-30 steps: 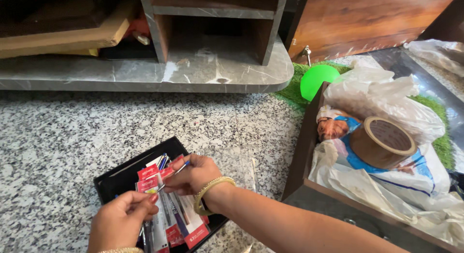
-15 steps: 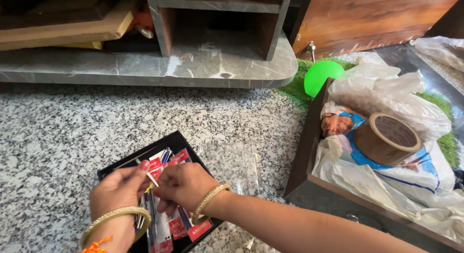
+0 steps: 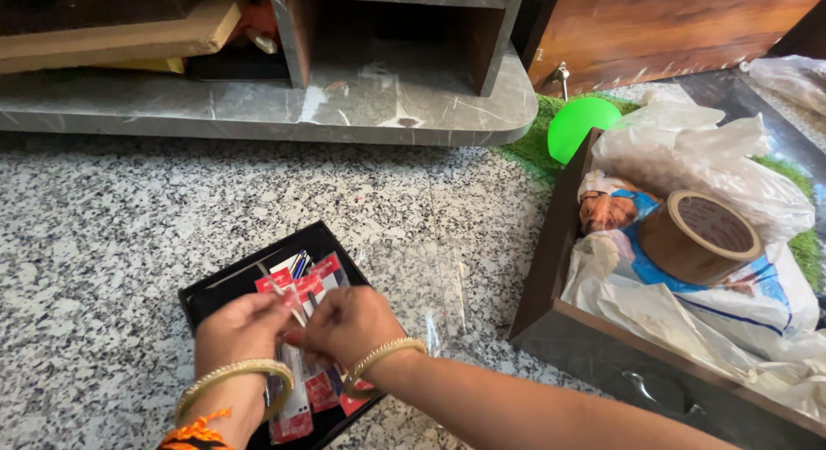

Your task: The person is organizing pens by removing them from their packaging and placing them into a black tray. They handle multiple pens, some in plastic packaging, and arrange them neatly in the tray.

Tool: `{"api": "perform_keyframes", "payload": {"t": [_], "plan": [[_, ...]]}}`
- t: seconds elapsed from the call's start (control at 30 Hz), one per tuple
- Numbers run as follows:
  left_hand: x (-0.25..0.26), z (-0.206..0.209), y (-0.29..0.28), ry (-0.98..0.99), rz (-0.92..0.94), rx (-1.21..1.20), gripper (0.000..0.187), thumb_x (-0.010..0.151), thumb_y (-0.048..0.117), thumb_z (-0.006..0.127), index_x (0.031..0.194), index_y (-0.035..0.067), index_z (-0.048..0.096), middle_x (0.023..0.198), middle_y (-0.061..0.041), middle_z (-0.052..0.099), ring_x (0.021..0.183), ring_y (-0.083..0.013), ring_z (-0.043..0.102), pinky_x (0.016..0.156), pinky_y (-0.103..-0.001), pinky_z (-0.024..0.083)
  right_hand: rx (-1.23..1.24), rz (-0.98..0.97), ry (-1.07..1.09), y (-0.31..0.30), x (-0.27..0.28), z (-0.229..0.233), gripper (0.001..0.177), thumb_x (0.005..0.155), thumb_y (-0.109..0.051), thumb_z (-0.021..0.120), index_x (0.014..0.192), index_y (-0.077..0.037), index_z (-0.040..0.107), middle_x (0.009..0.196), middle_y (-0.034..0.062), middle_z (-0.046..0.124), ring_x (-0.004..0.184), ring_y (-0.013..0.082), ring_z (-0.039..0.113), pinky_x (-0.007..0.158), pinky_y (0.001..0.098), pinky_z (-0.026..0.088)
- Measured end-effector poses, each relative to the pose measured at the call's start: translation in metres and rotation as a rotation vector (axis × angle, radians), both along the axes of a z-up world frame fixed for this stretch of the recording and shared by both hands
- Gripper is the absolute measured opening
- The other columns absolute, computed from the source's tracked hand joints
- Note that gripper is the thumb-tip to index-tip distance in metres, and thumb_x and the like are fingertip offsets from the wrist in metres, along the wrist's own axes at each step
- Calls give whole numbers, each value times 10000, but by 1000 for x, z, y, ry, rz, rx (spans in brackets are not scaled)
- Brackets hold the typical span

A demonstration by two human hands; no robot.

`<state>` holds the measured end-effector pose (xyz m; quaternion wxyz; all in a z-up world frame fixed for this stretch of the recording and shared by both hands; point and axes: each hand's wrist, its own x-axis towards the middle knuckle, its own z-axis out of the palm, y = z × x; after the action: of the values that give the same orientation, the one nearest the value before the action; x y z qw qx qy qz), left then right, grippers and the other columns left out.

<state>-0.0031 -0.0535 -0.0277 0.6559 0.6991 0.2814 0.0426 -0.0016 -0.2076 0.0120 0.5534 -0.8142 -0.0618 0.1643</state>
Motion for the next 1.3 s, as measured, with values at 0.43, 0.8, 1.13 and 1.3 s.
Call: {"api": "perform_keyframes", "payload": {"t": [0.43, 0.8, 1.13, 1.3], "plan": [[-8, -25, 49, 257, -223, 915, 485, 1058, 533, 459, 957, 194, 792, 923, -169, 787, 925, -399, 722, 821, -509, 564, -41, -177, -156, -49, 36, -20, 259, 854, -282, 750, 829, -25, 738, 676, 75, 721, 618, 165, 691, 583, 326, 530], [-11, 17, -2, 126, -260, 1229, 762, 735, 318, 811, 1414, 147, 509, 1301, -121, 633, 1209, -335, 620, 960, -496, 527, -625, -320, -243, -99, 33, -11, 864, 694, -222, 848, 1455, -158, 443, 1405, 184, 484, 1309, 382, 491, 1073, 441, 456], [-26, 30, -120, 86, -956, 1123, 920, 754, 396, 896, 1524, 272, 408, 1625, -119, 254, 1476, -386, 237, 1131, -529, 335, -578, -392, 127, -124, 29, -43, 855, 696, -257, 885, 1401, -55, 447, 1215, 213, 634, 1108, 377, 675, 968, 432, 553], [-24, -1, -116, 92, -1008, 1272, 772, 778, 400, 860, 1452, 298, 497, 1695, -88, 182, 1509, -369, 200, 1158, -534, 315, -422, -440, 2, -119, 40, -18, 273, 810, -273, 768, 1024, -105, 769, 833, 111, 743, 843, 285, 756, 811, 403, 561]]}}
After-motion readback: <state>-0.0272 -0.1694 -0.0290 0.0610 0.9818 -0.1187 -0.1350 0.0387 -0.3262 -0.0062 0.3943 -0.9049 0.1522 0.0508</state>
